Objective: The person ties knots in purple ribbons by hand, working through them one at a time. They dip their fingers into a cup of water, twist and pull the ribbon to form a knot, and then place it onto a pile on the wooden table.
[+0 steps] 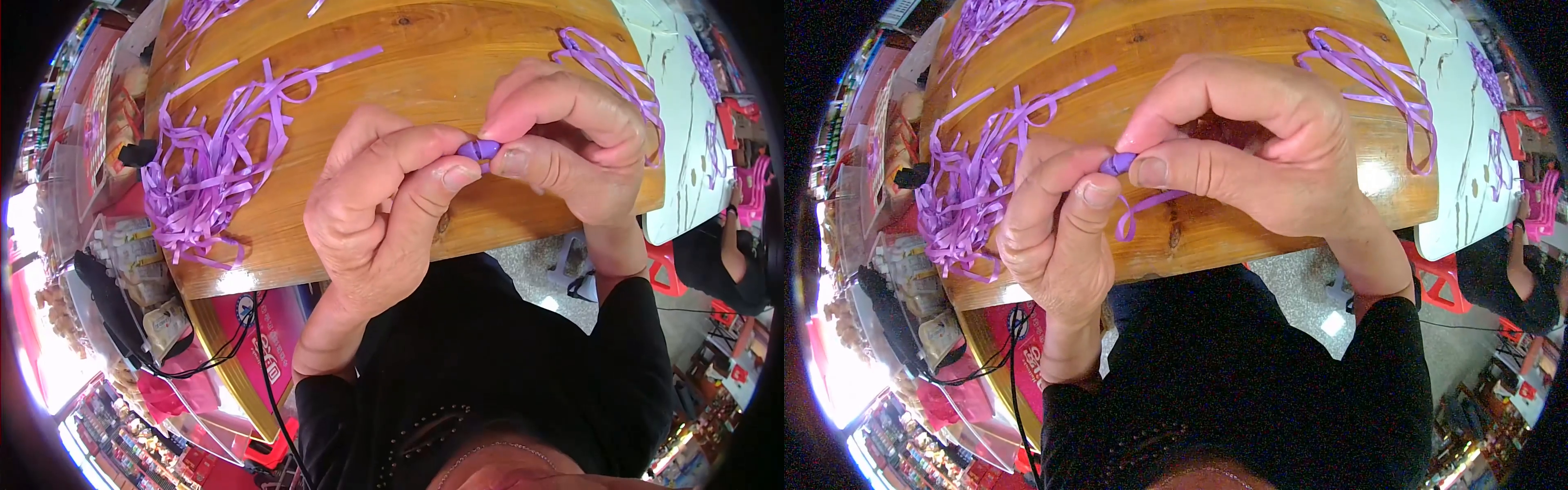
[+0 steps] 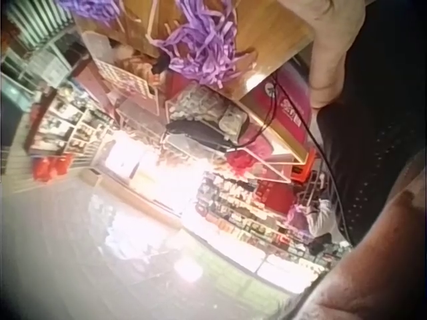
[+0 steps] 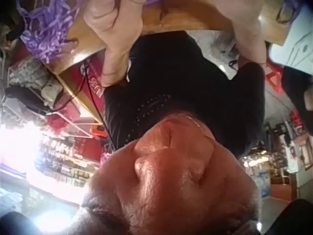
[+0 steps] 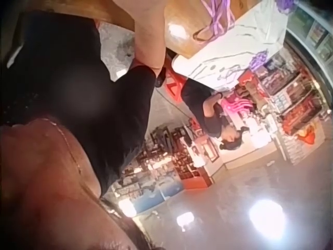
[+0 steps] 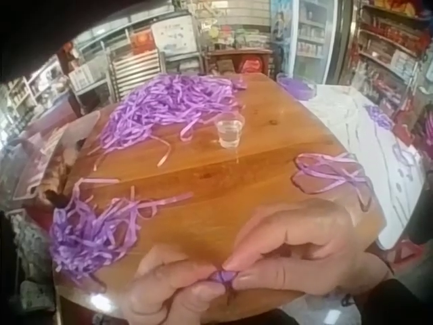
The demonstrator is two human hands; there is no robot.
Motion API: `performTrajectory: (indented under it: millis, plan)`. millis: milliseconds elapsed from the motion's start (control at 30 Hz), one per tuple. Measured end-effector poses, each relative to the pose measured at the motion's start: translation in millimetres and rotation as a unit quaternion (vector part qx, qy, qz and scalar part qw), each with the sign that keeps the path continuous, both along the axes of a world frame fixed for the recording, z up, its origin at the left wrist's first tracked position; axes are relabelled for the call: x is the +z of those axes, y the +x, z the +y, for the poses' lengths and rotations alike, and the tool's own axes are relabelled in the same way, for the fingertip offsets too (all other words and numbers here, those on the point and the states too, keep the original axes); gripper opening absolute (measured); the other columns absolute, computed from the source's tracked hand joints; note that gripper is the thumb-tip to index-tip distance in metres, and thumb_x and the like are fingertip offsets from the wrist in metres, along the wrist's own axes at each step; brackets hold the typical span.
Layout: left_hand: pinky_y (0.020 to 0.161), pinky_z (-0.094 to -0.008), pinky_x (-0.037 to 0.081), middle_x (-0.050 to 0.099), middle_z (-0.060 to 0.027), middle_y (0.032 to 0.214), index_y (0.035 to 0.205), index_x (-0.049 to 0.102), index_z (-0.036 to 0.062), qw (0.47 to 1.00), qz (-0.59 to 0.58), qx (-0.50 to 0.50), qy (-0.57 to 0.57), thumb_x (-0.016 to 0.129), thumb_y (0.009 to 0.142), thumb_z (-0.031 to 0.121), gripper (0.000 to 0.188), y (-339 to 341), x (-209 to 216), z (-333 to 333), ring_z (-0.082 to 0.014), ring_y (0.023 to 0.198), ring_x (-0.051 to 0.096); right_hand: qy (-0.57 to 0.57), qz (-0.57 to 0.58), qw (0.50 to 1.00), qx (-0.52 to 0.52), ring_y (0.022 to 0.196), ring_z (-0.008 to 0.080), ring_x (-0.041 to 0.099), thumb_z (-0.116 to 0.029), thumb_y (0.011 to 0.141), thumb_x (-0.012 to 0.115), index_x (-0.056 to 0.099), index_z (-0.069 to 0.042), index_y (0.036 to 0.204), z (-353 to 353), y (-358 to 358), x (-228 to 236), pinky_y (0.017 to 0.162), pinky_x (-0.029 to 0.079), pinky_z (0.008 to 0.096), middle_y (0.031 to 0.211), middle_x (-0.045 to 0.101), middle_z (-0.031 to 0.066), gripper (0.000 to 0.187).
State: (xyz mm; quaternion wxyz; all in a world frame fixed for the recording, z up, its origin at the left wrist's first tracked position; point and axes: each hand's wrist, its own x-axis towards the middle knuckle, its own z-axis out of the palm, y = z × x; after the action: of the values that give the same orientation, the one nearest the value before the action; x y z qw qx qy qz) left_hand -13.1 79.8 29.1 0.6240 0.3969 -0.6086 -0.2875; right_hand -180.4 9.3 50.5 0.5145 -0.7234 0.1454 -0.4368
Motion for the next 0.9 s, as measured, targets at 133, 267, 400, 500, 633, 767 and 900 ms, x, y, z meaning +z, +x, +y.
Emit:
performTrajectory:
  millis: [133,267,400,500,633,767,900]
  plan:
    - [0.049,-0.0188,0.038,0.055,-0.0043,0.073,0.090,0.065,-0.0028,0.996,0.085,-0.022,0.014,0.068,0.078,-0.003,0.013,-1.8,-3.3,-4.5,-0.0067,0.056,0.048,0.047,-0.016,0.999,0.008,0.069,0.0167,0.057,0.004,0.071,0.070,0.062,0.004,0.086,-0.3,0.1,-0.6,0.055,0.042,0.0246,0.081,0.060,0.0120,0.017]
    - [0.049,-0.0187,0.037,0.055,-0.0044,0.072,0.090,0.065,-0.0032,0.997,0.083,-0.003,-0.002,0.067,0.077,-0.004,0.013,-0.5,-8.2,-4.2,-0.0066,0.055,0.048,-0.230,0.115,0.963,-0.080,0.067,0.0185,0.057,0.002,0.068,0.073,0.063,0.005,0.088,-2.3,2.6,8.8,0.054,0.042,0.0250,0.079,0.060,0.0125,0.023]
    - [0.048,-0.0191,0.038,0.055,-0.0051,0.071,0.090,0.065,-0.0036,0.998,0.059,0.004,-0.003,0.067,0.077,-0.005,0.013,0.3,-6.1,-4.3,-0.0070,0.054,0.049,-0.291,0.091,0.947,-0.098,0.066,0.0190,0.057,0.000,0.065,0.075,0.064,0.006,0.092,-5.9,2.2,0.8,0.054,0.043,0.0261,0.076,0.060,0.0128,0.030]
    - [0.047,-0.0194,0.037,0.055,-0.0055,0.070,0.090,0.065,-0.0040,0.999,0.032,0.012,-0.022,0.067,0.077,-0.005,0.013,1.1,-6.2,-3.8,-0.0074,0.054,0.050,-0.233,0.082,0.966,-0.076,0.064,0.0179,0.055,0.000,0.067,0.074,0.064,0.005,0.090,-2.3,2.7,-1.6,0.055,0.041,0.0264,0.077,0.060,0.0122,0.026]
    - [0.047,-0.0202,0.037,0.055,-0.0050,0.069,0.089,0.065,-0.0040,0.998,0.032,-0.021,-0.039,0.069,0.077,-0.001,0.013,5.2,-11.6,-6.2,-0.0080,0.054,0.049,-0.121,0.049,0.991,-0.024,0.064,0.0167,0.052,-0.001,0.069,0.073,0.064,0.003,0.086,-3.5,3.3,-7.7,0.056,0.039,0.0259,0.077,0.060,0.0113,0.020]
    - [0.049,-0.0207,0.037,0.055,-0.0047,0.068,0.088,0.066,-0.0036,0.996,0.061,-0.035,-0.052,0.070,0.076,0.000,0.013,4.7,-17.6,-9.0,-0.0084,0.055,0.049,0.037,-0.012,0.999,0.012,0.065,0.0161,0.052,-0.001,0.071,0.072,0.063,0.003,0.087,1.2,6.3,-12.8,0.057,0.038,0.0250,0.076,0.059,0.0107,0.018]
    - [0.050,-0.0208,0.038,0.055,-0.0045,0.069,0.088,0.066,-0.0033,0.997,0.075,-0.017,-0.021,0.070,0.076,0.000,0.014,3.8,-17.0,-9.1,-0.0087,0.057,0.049,-0.048,0.015,0.999,-0.020,0.065,0.0161,0.052,0.001,0.072,0.071,0.063,0.003,0.089,-2.0,6.6,-14.4,0.056,0.038,0.0252,0.077,0.059,0.0109,0.019]
